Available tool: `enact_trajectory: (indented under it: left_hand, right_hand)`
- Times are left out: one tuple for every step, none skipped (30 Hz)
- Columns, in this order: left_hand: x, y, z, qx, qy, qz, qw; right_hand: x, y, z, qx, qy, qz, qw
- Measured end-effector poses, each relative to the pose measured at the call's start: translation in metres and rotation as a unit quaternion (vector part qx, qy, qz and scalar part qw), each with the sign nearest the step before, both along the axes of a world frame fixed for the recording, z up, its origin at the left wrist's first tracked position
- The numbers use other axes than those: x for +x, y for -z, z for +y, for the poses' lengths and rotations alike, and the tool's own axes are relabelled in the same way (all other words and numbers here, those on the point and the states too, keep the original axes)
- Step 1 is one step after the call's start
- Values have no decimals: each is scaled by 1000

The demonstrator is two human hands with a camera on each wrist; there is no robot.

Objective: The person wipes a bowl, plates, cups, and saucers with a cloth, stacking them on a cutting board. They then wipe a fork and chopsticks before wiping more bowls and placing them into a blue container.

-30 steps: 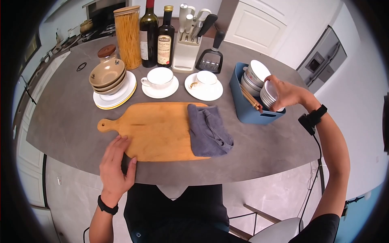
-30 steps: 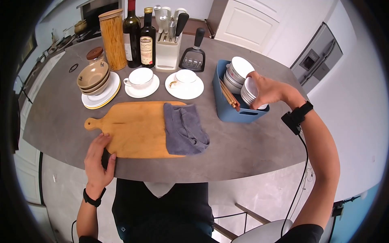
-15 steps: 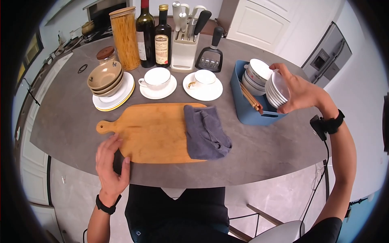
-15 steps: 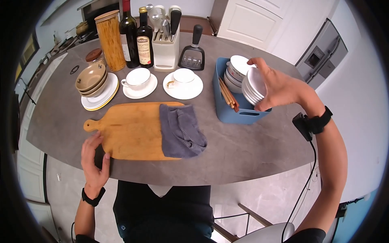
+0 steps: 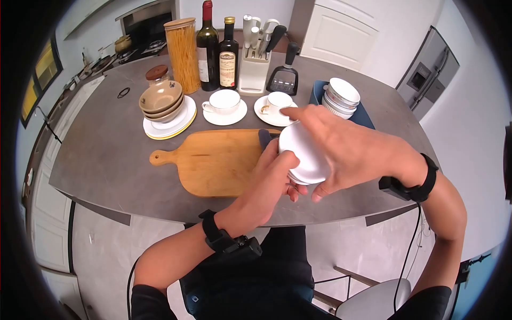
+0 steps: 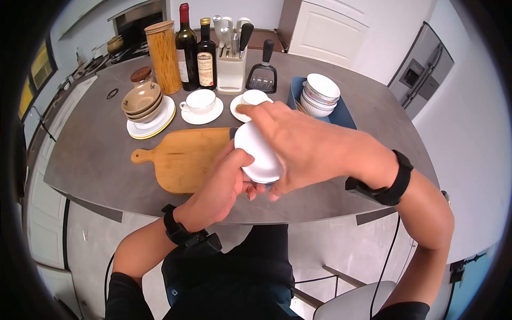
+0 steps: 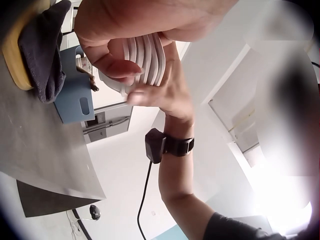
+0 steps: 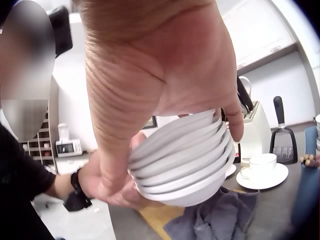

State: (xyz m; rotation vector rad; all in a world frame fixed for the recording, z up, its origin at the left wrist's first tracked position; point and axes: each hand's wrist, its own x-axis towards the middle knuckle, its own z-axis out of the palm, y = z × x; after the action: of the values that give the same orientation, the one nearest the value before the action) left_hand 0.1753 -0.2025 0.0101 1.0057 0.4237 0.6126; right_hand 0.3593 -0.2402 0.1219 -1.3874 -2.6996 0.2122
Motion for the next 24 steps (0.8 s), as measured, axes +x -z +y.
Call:
enact_trajectory:
  left_hand:
    - [-2, 2, 0, -23, -4, -5, 1000]
    - [-3, 1, 0, -22, -3, -7, 1000]
    - [-3, 0, -1, -17, -17, -8, 1000]
    - [-4, -1, -2, -12, -31, -9, 999]
    - [-3, -3, -1, -11, -29, -13, 999]
    - [-1, -4, 0, 8, -30, -11, 999]
    - [1, -6, 2, 27, -31, -9, 999]
    - [4, -9, 2, 27, -27, -12, 999]
    - [7, -11, 2, 35, -28, -10, 999]
    - [10, -13, 2, 45, -29, -6, 999]
    - [13, -15, 4, 44, -27, -7, 999]
    - [17, -17, 9, 50, -1, -7, 999]
    - [21, -19, 13, 55, 23, -9, 998]
    - [26, -20, 18, 55, 21, -12, 998]
    - [31, -22, 23, 63, 53, -17, 996]
    - [34, -23, 26, 69, 86, -20, 994]
    - [37, -24, 28, 68, 85, -22, 994]
    - [38, -29, 28, 69, 90, -28, 993]
    - [38, -34, 27, 71, 96, -34, 992]
    - [32, -36, 25, 91, 73, -21, 993]
    - [24, -36, 21, 93, 78, -21, 992]
    - [16, -35, 19, 129, 26, 3, 991]
    - [6, -32, 19, 164, -27, 28, 986]
    - [-7, -27, 23, 205, -32, 26, 978]
  right_hand:
    - [2, -2, -5, 2, 2, -2, 1000]
    - [4, -6, -9, -51, 105, 84, 990]
    - [4, -10, -12, -101, 205, 167, 959]
    - [1, -13, -14, -135, 289, 210, 924]
    - [0, -15, -14, -133, 291, 207, 924]
    - [1, -15, -15, -218, 328, 234, 889]
    - [0, -18, -16, -300, 362, 259, 844]
    - [-5, -23, -20, -279, 392, 240, 843]
    - [2, -17, -19, -278, 396, 239, 842]
    - [17, -5, -15, -277, 404, 280, 825]
    - [26, 3, -14, -275, 411, 321, 808]
    - [29, 2, -16, -281, 412, 355, 791]
    - [33, 2, -18, -280, 413, 353, 791]
    - [39, 1, -18, -298, 401, 372, 782]
    - [43, 0, -18, -316, 389, 390, 772]
    - [46, 3, -19, -294, 413, 417, 754]
    - [49, 1, -19, -295, 413, 415, 755]
    - [54, -2, -18, -266, 434, 412, 756]
    - [60, -6, -16, -235, 454, 409, 756]
    - [68, -9, -12, -220, 465, 389, 765]
    - [82, -11, -7, -217, 467, 391, 763]
    - [100, -13, -1, -192, 482, 359, 776]
    - [115, -13, 5, -168, 494, 326, 788]
    - [124, -12, 10, -133, 493, 303, 805]
